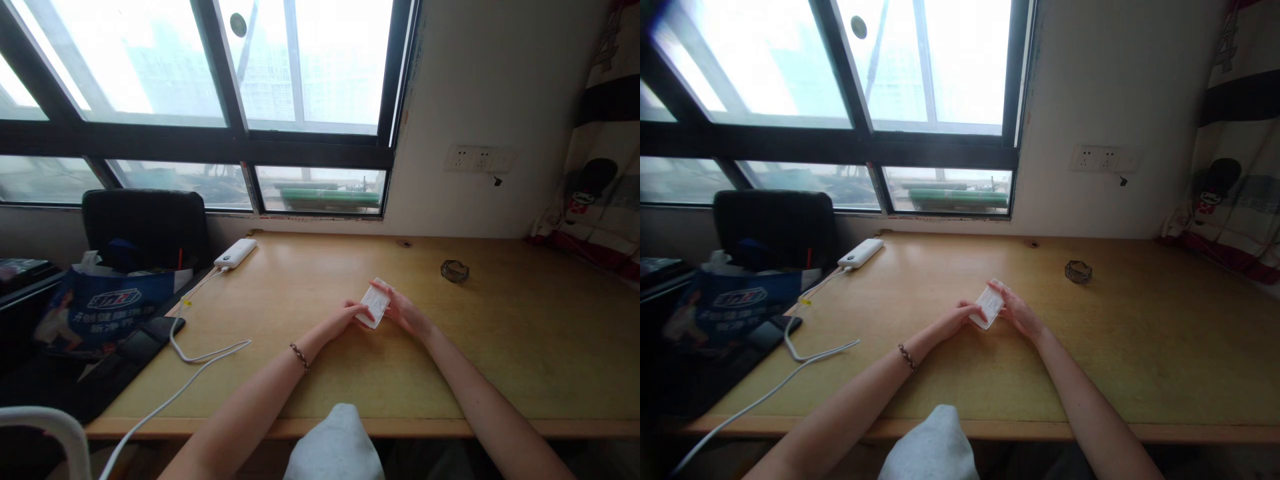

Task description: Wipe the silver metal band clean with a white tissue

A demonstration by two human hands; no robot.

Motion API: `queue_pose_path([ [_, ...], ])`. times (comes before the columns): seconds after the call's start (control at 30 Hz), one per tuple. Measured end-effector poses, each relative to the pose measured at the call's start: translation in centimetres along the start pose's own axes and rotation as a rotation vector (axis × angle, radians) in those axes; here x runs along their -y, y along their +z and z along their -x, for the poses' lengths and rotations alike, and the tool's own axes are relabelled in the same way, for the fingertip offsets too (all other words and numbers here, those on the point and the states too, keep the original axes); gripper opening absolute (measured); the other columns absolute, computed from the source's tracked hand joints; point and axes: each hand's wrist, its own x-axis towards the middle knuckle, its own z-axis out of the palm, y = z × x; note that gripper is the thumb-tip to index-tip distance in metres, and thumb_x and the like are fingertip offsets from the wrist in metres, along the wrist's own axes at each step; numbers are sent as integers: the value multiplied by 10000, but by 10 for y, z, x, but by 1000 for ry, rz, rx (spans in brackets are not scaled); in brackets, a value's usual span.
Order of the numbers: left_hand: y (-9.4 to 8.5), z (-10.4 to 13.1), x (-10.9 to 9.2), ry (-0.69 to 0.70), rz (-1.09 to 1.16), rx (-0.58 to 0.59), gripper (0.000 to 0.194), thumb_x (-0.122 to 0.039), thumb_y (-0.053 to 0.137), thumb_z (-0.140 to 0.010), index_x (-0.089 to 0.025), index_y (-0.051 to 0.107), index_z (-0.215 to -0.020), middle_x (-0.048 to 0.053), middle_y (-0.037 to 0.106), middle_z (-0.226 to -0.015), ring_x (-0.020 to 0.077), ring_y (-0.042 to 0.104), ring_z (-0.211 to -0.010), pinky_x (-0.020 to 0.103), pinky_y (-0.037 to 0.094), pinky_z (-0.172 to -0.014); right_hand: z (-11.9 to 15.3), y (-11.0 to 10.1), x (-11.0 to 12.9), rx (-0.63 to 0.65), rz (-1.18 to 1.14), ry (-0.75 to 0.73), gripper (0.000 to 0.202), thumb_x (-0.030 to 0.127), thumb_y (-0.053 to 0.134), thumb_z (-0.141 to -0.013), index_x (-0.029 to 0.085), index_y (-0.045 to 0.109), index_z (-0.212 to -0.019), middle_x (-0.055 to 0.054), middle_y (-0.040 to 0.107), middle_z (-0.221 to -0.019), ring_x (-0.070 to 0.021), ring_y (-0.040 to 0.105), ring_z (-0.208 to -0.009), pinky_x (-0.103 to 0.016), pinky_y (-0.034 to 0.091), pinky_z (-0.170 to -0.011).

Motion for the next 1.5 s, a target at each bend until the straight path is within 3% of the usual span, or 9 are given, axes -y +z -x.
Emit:
queue_pose_path([
  [0.13, -4, -4, 3, 7, 16, 51, 335, -382, 566, -638, -53, 631, -636, 112, 641, -616, 178, 607, -550, 314, 477, -624, -2, -4, -1, -73, -10, -14, 426, 482, 425, -784, 254, 507, -1134, -44, 495, -1159, -199, 487, -987, -337, 396, -823],
  [0.33, -12, -9, 7, -18, 17, 115, 371, -416, 546, -658, -52, 611, -643, 123, 639, -614, 188, 615, -572, 296, 470, -606, -7, -13, -4, -189, -105, -87, 386, 463, 438, -785, 250, 539, -1091, -37, 490, -1182, -185, 479, -1007, -303, 400, -813],
  [0.7, -18, -17, 10, 195, -153, -268, 370, -472, 494, -689, -112, 534, -612, 10, 539, -539, 98, 537, -480, 197, 410, -462, -12, -22, -8, -333, -19, -97, 392, 405, 573, -697, 181, 588, -1018, -60, 611, -994, -173, 558, -877, -313, 420, -801],
  [0.9, -11, -13, 11, 240, -443, -301, 367, -471, 402, -747, -141, 552, -698, -38, 469, -458, 74, 425, -387, 183, 309, -405, -18, -43, -24, -585, 392, -96, 431, 436, 569, -664, 161, 595, -995, -78, 623, -973, -217, 564, -881, -374, 409, -818],
  [1.07, -12, -8, 8, 432, -812, -444, 365, -405, 358, -799, -149, 590, -681, -19, 474, -509, 94, 432, -498, 201, 302, -492, -15, -44, -25, -710, 849, -134, 406, 403, 496, -717, 130, 587, -1002, -122, 593, -1010, -226, 562, -867, -366, 412, -804],
  [1.13, -11, -5, 6, 507, -938, -412, 370, -372, 342, -817, -152, 596, -663, 9, 513, -588, 102, 452, -553, 210, 328, -540, -11, -35, -20, -661, 1014, -231, 364, 363, 451, -757, 129, 584, -1003, -123, 577, -1026, -221, 547, -878, -359, 400, -814],
  [1.23, -7, 0, 5, 590, -1070, -249, 358, -333, 345, -827, -161, 617, -671, 56, 565, -723, 126, 496, -673, 233, 372, -660, -5, -16, -13, -415, 1170, -315, 289, 295, 382, -808, 169, 618, -916, -93, 601, -936, -205, 527, -879, -340, 381, -820],
  [1.37, -2, 2, 6, 644, -1207, -36, 332, -304, 346, -830, -172, 643, -765, 83, 604, -807, 163, 517, -804, 281, 379, -786, 0, 8, -14, -146, 1288, -287, 249, 210, 406, -792, 206, 622, -918, -69, 590, -971, -197, 490, -915, -331, 356, -838],
  [1.5, -3, 2, 6, 625, -1273, 12, 328, -292, 333, -836, -172, 636, -871, 88, 620, -876, 170, 530, -860, 298, 377, -831, 5, 20, -19, -81, 1407, -211, 331, 158, 439, -753, 206, 574, -1052, -81, 544, -1092, -221, 445, -980, -347, 329, -864],
])
